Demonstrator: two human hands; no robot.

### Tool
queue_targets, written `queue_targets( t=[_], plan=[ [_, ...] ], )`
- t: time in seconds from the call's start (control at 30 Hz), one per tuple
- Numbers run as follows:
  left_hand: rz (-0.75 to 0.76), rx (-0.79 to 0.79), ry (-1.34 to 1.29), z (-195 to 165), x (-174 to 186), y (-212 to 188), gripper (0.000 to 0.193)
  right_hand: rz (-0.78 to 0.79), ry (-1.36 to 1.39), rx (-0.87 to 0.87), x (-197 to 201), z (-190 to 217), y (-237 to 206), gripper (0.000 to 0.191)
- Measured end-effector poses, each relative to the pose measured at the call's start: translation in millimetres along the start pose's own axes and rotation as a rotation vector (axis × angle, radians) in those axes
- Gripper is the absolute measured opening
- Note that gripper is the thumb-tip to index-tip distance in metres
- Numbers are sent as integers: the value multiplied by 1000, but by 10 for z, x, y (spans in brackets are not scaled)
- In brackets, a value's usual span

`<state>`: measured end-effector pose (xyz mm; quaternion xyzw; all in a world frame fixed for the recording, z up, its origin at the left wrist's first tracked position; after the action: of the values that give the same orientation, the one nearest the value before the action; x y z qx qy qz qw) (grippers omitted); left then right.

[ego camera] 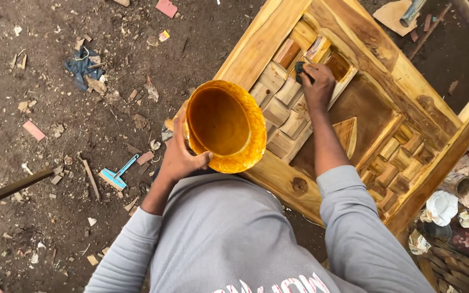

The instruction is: The person applies a yellow liquid finish to a wooden board with a woven pattern and a heart-shaped cutout using a cloth. The person repeatedly dips the cloth into a bucket and rubs the finish onto the wood surface.

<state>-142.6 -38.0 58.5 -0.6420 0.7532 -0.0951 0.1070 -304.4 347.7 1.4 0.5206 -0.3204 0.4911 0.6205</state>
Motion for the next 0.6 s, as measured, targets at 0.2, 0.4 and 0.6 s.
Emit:
queue_targets(
  t=[0.2, 0.4, 0.6],
  plan=[
    [41, 107, -206, -206, -78, -6, 113, 9, 16, -279, -141, -113, 157, 28],
    [7, -54, -82, -146, -109, 27, 116, -126, -162, -70, 42, -296, 54, 26],
    [-19, -84, -60, -16, -129, 45, 119, -194, -237, 128, -70, -269, 128, 21]
  ],
)
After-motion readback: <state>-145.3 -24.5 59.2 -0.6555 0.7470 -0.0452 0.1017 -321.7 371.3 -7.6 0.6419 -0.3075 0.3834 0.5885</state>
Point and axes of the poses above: each hand's wrist, its own y-axis towards the middle knuckle, its own x-axis out of the back of the hand, z = x × y, the point moved 2 cm from there along y, towards the middle knuckle, and after that the axes turned 10 degrees about -y, right-handed, at the moved point
